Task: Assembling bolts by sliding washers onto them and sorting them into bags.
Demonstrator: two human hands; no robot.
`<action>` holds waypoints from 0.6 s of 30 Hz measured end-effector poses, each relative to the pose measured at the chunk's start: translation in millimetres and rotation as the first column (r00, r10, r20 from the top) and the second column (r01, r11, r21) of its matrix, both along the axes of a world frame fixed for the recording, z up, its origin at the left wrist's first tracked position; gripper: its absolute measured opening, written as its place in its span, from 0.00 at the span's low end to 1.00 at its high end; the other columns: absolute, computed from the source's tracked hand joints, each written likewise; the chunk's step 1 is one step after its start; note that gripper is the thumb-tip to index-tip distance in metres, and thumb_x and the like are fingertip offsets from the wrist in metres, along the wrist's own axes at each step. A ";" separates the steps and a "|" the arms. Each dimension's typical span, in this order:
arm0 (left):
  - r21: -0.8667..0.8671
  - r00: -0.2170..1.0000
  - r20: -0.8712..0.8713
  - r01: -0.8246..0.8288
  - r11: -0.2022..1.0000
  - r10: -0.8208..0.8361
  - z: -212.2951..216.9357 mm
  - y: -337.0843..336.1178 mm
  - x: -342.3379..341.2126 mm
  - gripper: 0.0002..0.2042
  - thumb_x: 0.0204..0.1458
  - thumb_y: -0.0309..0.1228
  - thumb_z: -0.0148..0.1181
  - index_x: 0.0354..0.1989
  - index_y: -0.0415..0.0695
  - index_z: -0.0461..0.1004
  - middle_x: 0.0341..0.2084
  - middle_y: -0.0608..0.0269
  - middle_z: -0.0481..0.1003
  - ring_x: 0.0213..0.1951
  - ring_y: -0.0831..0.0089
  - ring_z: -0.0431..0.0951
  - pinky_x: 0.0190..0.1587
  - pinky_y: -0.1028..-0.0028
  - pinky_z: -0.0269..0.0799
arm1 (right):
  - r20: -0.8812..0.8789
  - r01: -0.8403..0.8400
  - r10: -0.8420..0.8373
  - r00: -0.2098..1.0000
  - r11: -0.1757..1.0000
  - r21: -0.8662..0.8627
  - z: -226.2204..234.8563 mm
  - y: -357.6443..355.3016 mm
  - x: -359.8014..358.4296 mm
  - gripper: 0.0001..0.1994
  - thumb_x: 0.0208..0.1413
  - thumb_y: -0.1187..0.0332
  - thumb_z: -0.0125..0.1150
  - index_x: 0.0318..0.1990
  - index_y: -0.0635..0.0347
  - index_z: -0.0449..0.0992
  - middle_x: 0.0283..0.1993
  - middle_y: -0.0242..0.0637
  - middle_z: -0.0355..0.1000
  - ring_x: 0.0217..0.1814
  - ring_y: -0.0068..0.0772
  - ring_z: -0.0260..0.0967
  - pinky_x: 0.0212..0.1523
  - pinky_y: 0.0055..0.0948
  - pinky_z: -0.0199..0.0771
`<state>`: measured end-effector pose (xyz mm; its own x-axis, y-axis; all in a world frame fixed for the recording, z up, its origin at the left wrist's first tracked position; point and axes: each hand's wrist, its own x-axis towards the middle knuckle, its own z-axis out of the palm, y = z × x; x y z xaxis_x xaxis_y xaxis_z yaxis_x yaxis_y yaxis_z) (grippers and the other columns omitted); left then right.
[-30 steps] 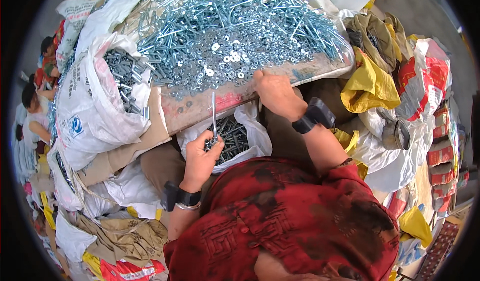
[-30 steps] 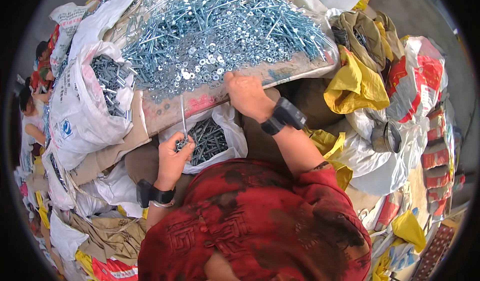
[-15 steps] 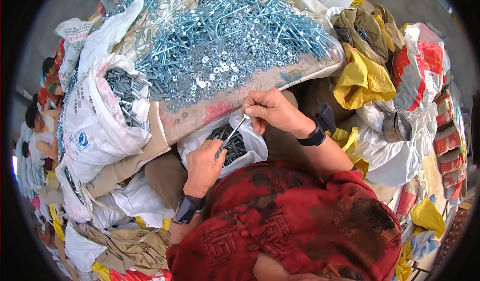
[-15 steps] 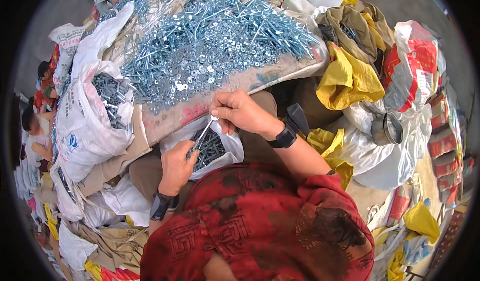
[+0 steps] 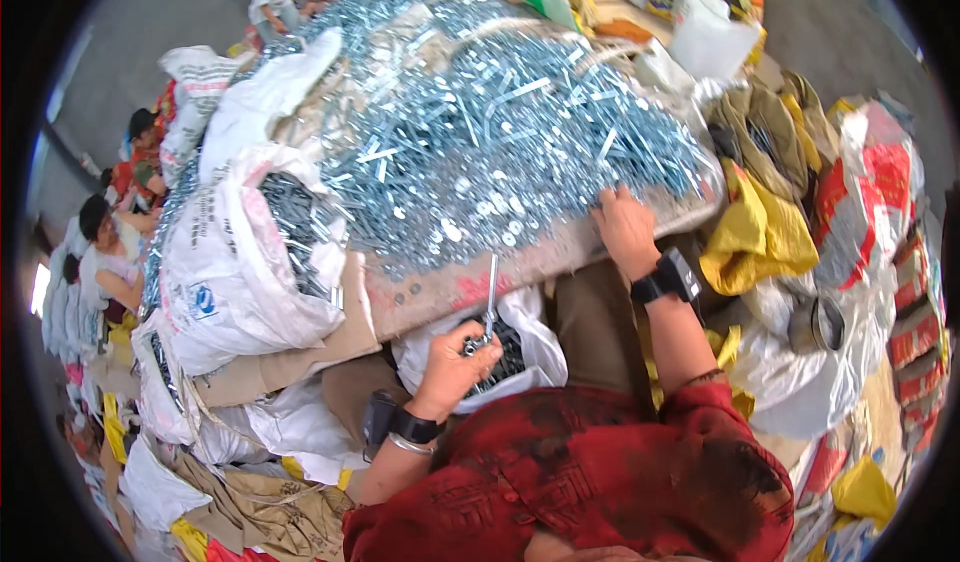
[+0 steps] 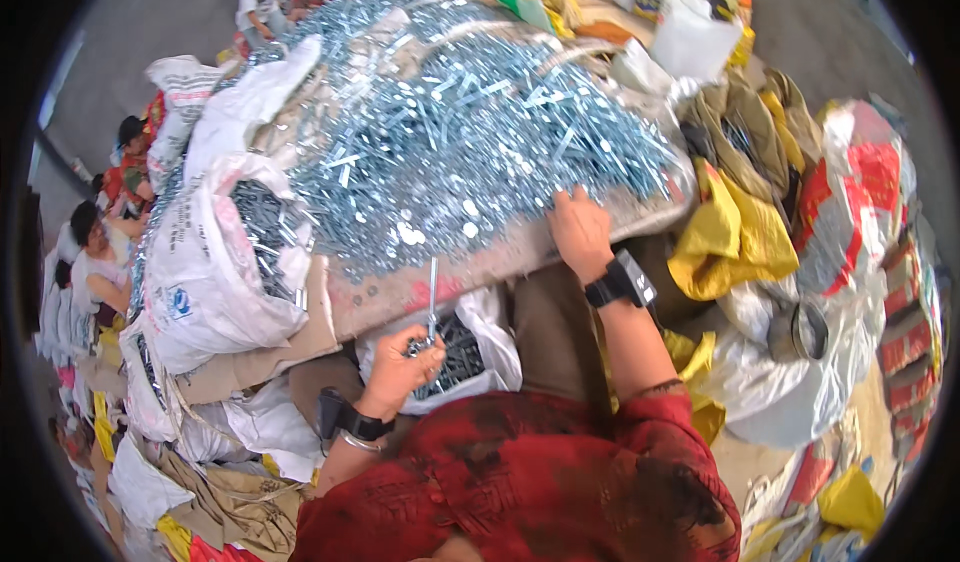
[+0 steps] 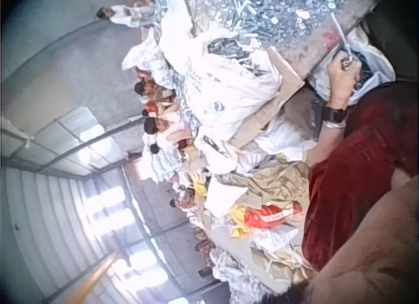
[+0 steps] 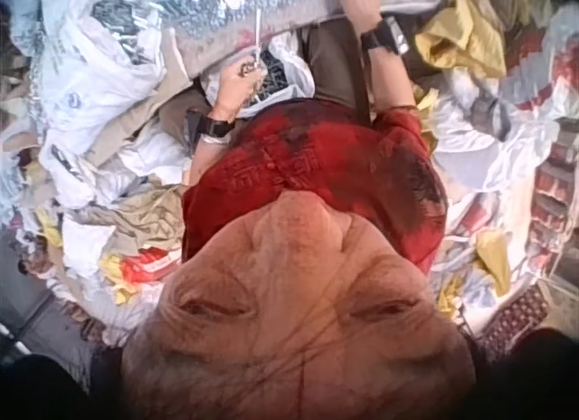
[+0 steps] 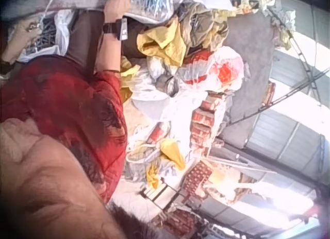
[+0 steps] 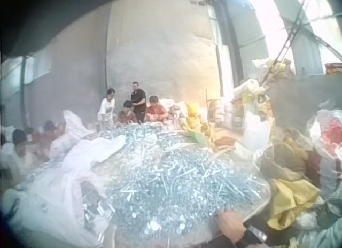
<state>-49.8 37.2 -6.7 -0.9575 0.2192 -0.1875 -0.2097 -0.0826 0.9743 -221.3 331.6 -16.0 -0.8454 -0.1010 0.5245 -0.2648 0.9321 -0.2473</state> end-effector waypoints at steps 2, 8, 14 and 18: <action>0.044 0.996 0.087 -0.001 0.999 -0.003 6.0 3.2 -2.1 0.05 0.56 0.27 0.63 0.37 0.40 0.74 0.19 0.69 0.71 0.19 0.87 0.67 0.17 0.86 0.56 | 0.031 0.053 -0.057 0.998 0.989 0.135 -12.4 4.9 -7.0 0.04 0.53 0.71 0.55 0.34 0.61 0.70 0.35 0.49 0.71 0.34 0.56 0.74 0.33 0.49 0.73; 0.007 0.997 0.075 -0.011 1.000 0.011 2.9 0.0 3.0 0.04 0.57 0.27 0.63 0.36 0.41 0.75 0.20 0.71 0.72 0.20 0.88 0.67 0.19 0.85 0.59 | -0.022 0.085 -0.083 0.996 0.992 0.090 -3.0 -10.1 -2.4 0.02 0.55 0.73 0.52 0.33 0.61 0.71 0.34 0.49 0.73 0.35 0.55 0.75 0.33 0.49 0.73; -0.078 0.997 -0.026 0.068 0.995 -0.070 11.8 7.2 6.2 0.04 0.55 0.27 0.64 0.35 0.42 0.76 0.22 0.74 0.72 0.22 0.89 0.68 0.23 0.85 0.62 | 0.067 -0.235 0.607 0.792 0.404 -0.884 48.8 -71.5 69.3 0.09 0.65 0.67 0.56 0.38 0.64 0.78 0.23 0.26 0.68 0.23 0.13 0.64 0.23 0.19 0.65; -0.117 0.990 -0.069 0.117 0.986 -0.126 20.9 9.9 15.4 0.04 0.55 0.27 0.64 0.35 0.42 0.76 0.21 0.74 0.71 0.22 0.89 0.67 0.23 0.85 0.61 | -0.024 -0.194 0.691 0.723 0.169 -0.966 55.0 -94.7 95.8 0.09 0.66 0.68 0.54 0.38 0.64 0.77 0.22 0.26 0.68 0.21 0.13 0.64 0.21 0.17 0.64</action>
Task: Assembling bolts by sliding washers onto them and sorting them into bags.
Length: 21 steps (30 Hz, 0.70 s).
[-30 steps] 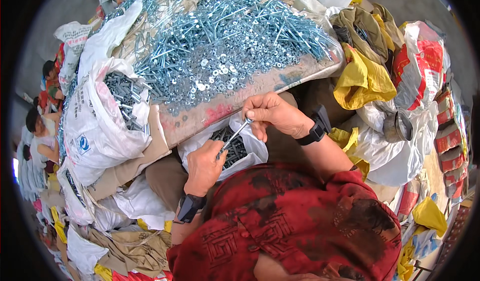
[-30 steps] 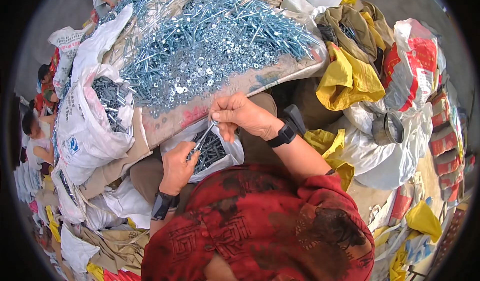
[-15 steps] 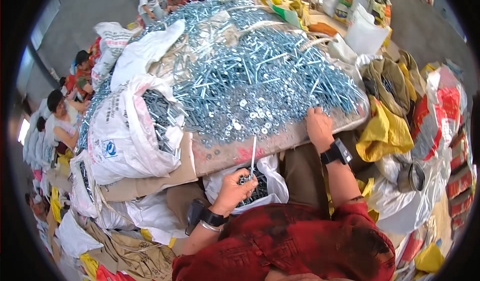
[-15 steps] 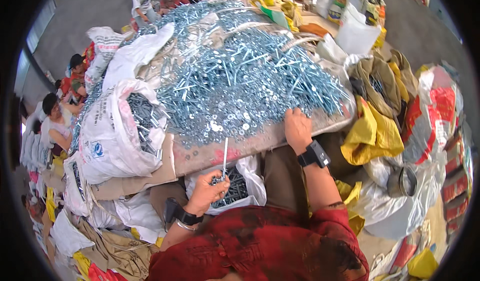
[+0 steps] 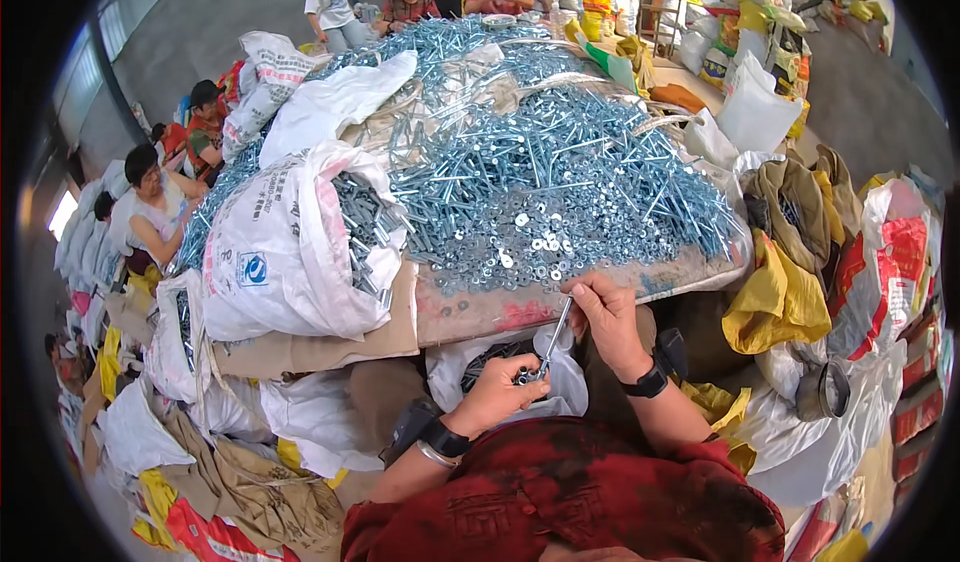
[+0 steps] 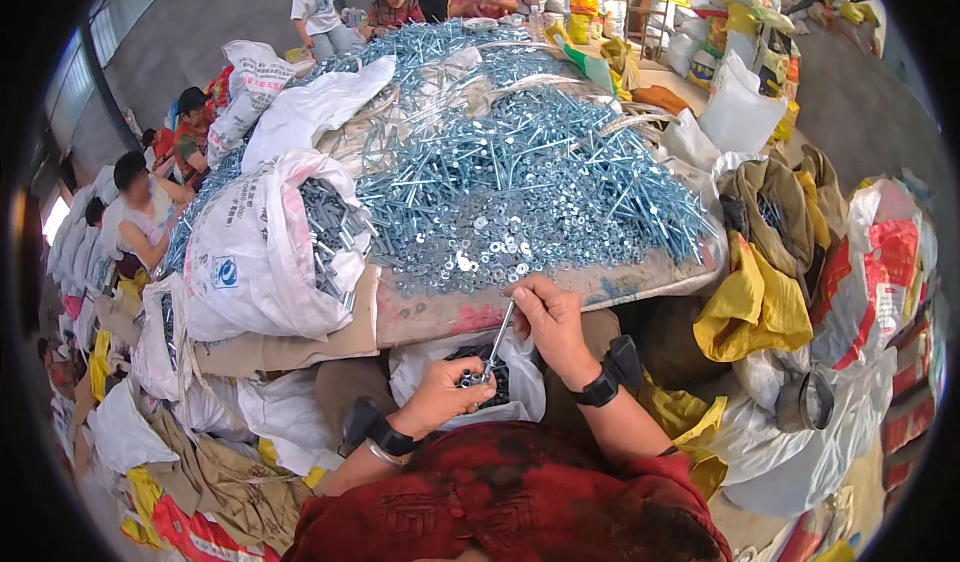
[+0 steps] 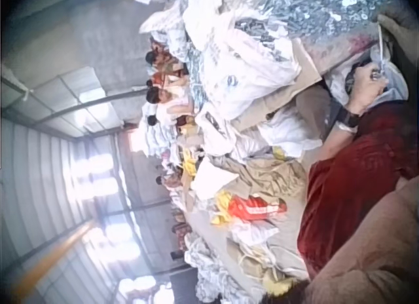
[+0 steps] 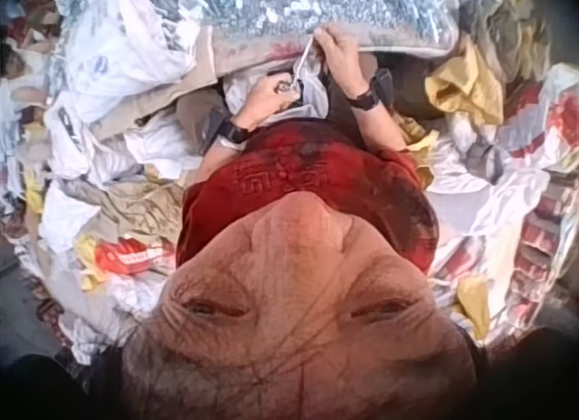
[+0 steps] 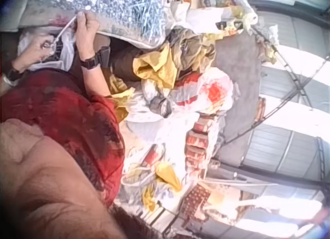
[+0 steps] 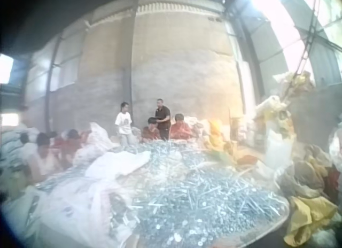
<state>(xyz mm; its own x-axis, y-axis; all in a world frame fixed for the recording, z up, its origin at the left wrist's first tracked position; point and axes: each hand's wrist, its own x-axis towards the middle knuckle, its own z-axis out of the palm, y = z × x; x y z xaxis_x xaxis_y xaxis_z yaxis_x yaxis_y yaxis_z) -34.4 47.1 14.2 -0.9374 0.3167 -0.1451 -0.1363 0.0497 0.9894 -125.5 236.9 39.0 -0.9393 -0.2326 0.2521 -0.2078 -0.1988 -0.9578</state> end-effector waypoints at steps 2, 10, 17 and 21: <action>0.011 1.000 -0.005 0.011 1.000 -0.011 4.7 0.1 6.7 0.04 0.56 0.27 0.64 0.35 0.42 0.76 0.21 0.74 0.71 0.22 0.89 0.66 0.23 0.85 0.61 | -0.044 0.006 -0.006 0.999 1.000 0.004 -1.5 -3.1 5.1 0.09 0.66 0.68 0.55 0.38 0.64 0.76 0.22 0.26 0.68 0.21 0.13 0.64 0.21 0.17 0.64; -0.284 0.891 -0.455 -0.161 0.945 0.015 -2.6 -5.4 19.0 0.07 0.53 0.29 0.65 0.36 0.42 0.75 0.21 0.67 0.73 0.21 0.75 0.73 0.26 0.72 0.67 | 0.094 -0.248 0.251 0.964 0.968 -0.033 20.0 9.9 11.4 0.06 0.63 0.68 0.60 0.38 0.62 0.74 0.22 0.25 0.69 0.21 0.12 0.64 0.20 0.16 0.62; -0.522 0.761 -0.649 -0.422 0.741 -0.024 28.1 -11.7 21.6 0.09 0.50 0.30 0.65 0.37 0.42 0.76 0.24 0.53 0.76 0.26 0.60 0.79 0.29 0.65 0.70 | -0.072 -0.242 0.278 0.958 0.915 0.323 28.8 19.5 21.6 0.06 0.61 0.70 0.61 0.38 0.64 0.77 0.24 0.27 0.71 0.23 0.15 0.68 0.22 0.16 0.67; -0.398 0.927 -0.349 -0.279 0.874 0.137 22.7 -11.0 19.5 0.08 0.50 0.28 0.66 0.36 0.41 0.76 0.23 0.59 0.77 0.25 0.76 0.76 0.29 0.71 0.69 | 0.172 -0.535 0.541 0.824 0.841 -0.079 9.0 2.4 34.9 0.07 0.60 0.72 0.61 0.43 0.66 0.78 0.26 0.29 0.73 0.24 0.15 0.69 0.24 0.17 0.70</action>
<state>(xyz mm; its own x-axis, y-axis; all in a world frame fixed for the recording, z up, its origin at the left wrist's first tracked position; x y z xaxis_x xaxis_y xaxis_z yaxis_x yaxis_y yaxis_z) -14.9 36.1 36.9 -0.9937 0.0806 0.0780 0.1076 0.4866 0.8670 -90.6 239.3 48.0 -0.6963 -0.7102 0.1043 0.1148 -0.2536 -0.9605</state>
